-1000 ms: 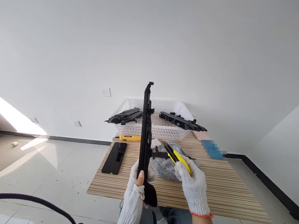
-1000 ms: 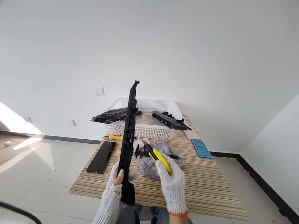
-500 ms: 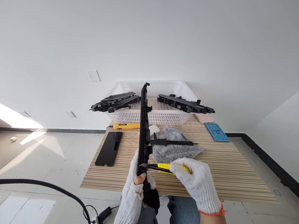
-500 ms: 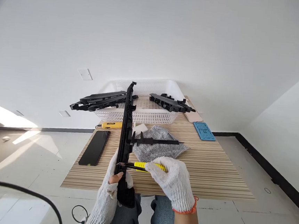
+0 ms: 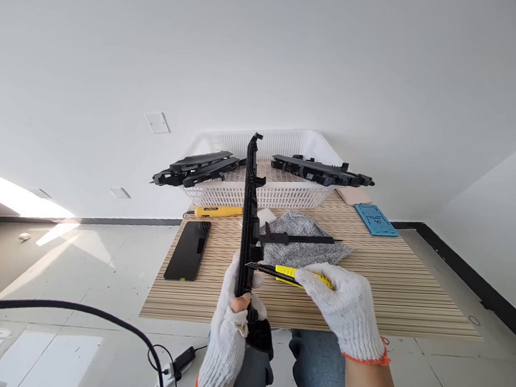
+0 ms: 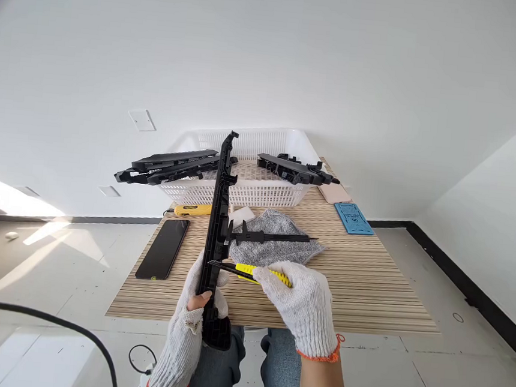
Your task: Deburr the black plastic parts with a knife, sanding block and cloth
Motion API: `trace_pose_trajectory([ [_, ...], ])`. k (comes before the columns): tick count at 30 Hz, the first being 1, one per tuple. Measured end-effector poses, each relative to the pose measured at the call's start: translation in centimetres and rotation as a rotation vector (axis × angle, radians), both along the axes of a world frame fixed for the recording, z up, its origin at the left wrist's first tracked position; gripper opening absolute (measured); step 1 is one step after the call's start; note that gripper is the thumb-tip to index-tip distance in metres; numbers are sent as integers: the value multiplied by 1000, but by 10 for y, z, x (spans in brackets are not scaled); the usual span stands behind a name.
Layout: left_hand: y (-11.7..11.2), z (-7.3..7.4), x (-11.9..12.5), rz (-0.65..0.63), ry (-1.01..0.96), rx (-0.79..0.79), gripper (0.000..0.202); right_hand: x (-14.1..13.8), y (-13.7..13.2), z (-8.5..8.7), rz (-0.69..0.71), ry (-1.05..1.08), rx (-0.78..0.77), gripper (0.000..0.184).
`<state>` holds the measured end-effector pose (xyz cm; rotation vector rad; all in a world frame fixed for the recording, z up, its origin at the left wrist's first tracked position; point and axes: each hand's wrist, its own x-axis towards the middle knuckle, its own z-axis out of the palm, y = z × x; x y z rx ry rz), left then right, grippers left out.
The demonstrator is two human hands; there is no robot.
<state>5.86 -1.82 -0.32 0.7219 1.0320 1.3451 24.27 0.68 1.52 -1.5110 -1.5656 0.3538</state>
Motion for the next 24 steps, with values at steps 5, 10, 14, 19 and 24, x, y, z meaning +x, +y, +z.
trace_pose_trajectory([
  [5, -1, -2, -1, -17, 11, 4, 79, 0, 0, -1, 1, -49, -15, 43],
  [10, -1, 0, 0, -29, -23, 9, 83, -1, 0, 0, -1, -80, 13, 46],
  [14, -1, 2, 0, -35, -35, -3, 87, -1, -1, 1, 2, -100, 30, 48],
  [19, -2, 1, -2, -70, -3, 64, 84, 0, -1, 1, 1, -118, 53, 54],
  [24, -2, 0, -3, -80, 36, 98, 84, 2, -2, 2, 14, -107, 17, 57],
])
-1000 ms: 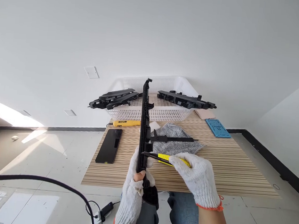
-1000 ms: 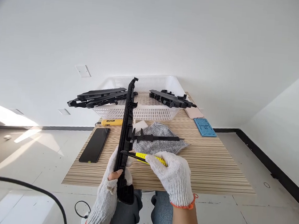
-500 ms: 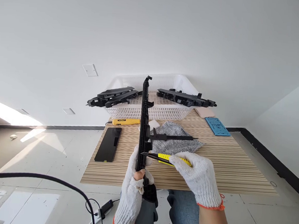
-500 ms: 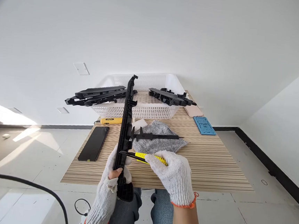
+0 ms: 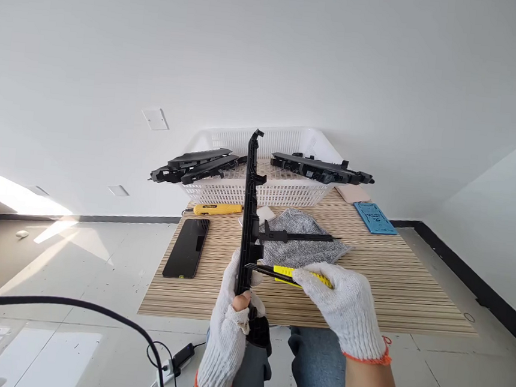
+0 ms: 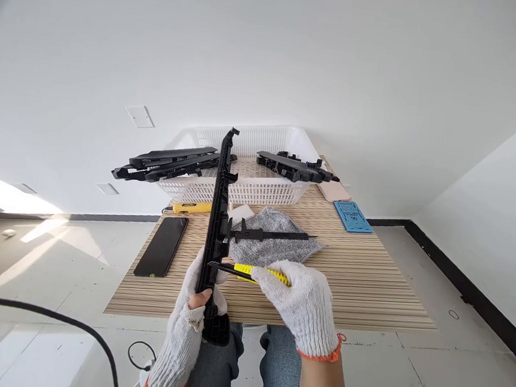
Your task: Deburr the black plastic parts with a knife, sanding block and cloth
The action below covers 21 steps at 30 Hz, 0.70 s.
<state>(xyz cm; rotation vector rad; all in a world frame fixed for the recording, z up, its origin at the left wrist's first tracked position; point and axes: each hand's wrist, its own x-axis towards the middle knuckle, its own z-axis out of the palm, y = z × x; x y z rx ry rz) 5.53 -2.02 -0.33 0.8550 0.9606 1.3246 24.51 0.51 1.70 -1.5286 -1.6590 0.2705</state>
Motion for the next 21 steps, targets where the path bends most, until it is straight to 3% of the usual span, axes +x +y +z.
trace_pose_trajectory([
  [8, 1, -3, -1, 4, -2, 24, 71, 5, -6, 8, 132, 114, -220, 57],
  [16, 0, -3, -2, 0, 18, 20, 69, 4, -6, 5, 81, 133, -311, 60],
  [21, 0, -5, 1, 23, -48, 0, 72, 5, -2, 4, 89, 202, -494, 57],
])
